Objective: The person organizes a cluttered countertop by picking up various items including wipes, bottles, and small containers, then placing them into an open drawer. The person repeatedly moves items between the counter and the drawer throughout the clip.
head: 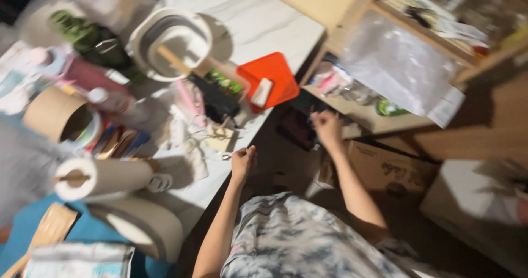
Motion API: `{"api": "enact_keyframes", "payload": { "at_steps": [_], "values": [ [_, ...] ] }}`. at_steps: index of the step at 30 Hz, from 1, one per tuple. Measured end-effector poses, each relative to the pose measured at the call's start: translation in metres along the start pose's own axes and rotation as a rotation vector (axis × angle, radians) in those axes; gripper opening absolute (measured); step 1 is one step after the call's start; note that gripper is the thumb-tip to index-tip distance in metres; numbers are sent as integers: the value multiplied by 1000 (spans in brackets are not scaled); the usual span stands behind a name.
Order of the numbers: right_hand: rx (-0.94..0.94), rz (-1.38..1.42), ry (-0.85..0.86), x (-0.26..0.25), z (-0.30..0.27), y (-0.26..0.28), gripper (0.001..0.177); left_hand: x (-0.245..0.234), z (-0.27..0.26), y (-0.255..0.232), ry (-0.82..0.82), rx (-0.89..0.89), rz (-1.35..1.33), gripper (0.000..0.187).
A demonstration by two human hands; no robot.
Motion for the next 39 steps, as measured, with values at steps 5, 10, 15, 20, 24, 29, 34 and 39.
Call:
{"api": "enact_keyframes", "payload": {
  "at_steps": [5,10,15,20,24,29,34,39],
  "values": [
    [-247,114,471,160,-37,92,36,-55,-7,24,-217,8,66,29],
    [-320,-103,535,240,-60,167,90,-96,-23,42,-337,26,-52,28],
    [-168,-232,536,265,-59,185,96,-124,-44,54,-422,-6,102,24],
    [-266,-155,460,256,-63,176,92,-112,-28,60,-421,-27,-116,40],
    [-278,-39,426,230,-85,135,83,-63,-6,63,-232,-87,-373,47],
    [55,445,494,167,-83,57,51,0,5,14,4,121,-154,44],
    [189,871,506,78,-89,9,35,80,-9,-46,405,98,42,48],
    [408,1019,484,36,-110,-30,30,141,-13,-98,281,79,236,52]
  ]
}}
Point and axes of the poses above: each hand's wrist, its own z-axis towards the middle knuckle, its own x-axis out of the palm, y = z × x, the point moved 7 cm from there along z, towards the middle knuckle, and after that the axes turned 7 degrees about y, right-handed, at the moved point
